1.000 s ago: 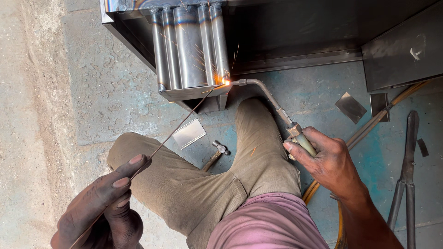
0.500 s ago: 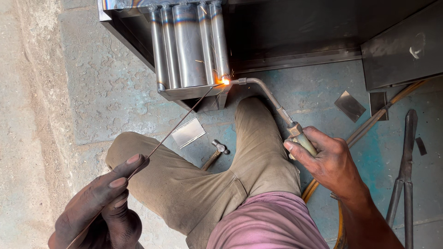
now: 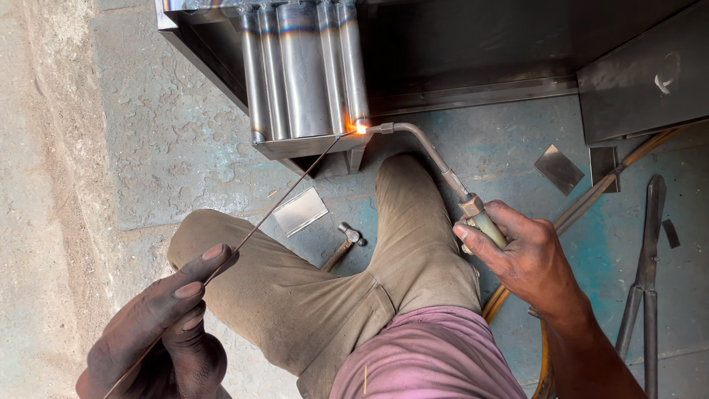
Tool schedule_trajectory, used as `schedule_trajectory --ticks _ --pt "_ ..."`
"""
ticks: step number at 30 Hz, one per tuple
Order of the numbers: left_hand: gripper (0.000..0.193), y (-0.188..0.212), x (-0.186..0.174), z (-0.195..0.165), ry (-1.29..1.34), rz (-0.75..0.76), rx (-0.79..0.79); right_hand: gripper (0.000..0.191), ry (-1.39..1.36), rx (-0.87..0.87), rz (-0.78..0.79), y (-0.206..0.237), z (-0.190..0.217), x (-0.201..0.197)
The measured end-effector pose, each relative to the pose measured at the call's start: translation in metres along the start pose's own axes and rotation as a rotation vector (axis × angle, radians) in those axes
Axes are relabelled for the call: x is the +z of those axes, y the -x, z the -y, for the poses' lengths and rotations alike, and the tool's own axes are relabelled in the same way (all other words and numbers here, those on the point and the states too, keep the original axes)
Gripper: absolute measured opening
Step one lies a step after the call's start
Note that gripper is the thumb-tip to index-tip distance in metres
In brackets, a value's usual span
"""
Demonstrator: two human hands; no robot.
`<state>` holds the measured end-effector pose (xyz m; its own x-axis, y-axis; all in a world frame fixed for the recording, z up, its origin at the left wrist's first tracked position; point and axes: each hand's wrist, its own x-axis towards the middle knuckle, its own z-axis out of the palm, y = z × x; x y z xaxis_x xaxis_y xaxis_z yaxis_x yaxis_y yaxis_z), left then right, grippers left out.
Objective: The person uses a welding torch and a hammer to fuse metal tubes to a larger metal frame, periodically adding a filler rod and striking the joints with the hammer.
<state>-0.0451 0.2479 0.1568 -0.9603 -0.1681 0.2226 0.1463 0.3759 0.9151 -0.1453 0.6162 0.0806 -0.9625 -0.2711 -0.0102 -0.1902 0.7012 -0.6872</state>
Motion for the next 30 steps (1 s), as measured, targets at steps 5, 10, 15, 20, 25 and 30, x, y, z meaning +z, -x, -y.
schedule_trajectory --ticks 5,10,15,20,25,30 --pt "0.018 -0.001 0.012 -0.008 -0.012 -0.087 0.009 0.022 -0.018 0.125 0.01 0.0 -0.001 0.0" --pt "0.026 -0.008 0.004 -0.016 -0.051 0.054 -0.079 0.022 0.015 -0.061 0.01 0.0 -0.001 0.0" --pt "0.026 0.008 0.0 -0.002 -0.104 0.001 -0.079 0.021 -0.056 0.087 0.013 0.001 -0.001 -0.001" --pt "0.027 -0.002 0.005 -0.012 -0.124 0.008 -0.045 0.024 -0.066 0.11 0.023 0.0 -0.002 -0.002" --pt "0.035 -0.023 0.009 -0.028 -0.063 0.165 -0.035 0.026 -0.084 0.135 0.042 0.0 -0.004 -0.006" --pt "0.034 0.006 0.02 -0.009 0.017 0.026 -0.122 0.024 -0.086 0.136 0.019 0.002 -0.015 -0.014"
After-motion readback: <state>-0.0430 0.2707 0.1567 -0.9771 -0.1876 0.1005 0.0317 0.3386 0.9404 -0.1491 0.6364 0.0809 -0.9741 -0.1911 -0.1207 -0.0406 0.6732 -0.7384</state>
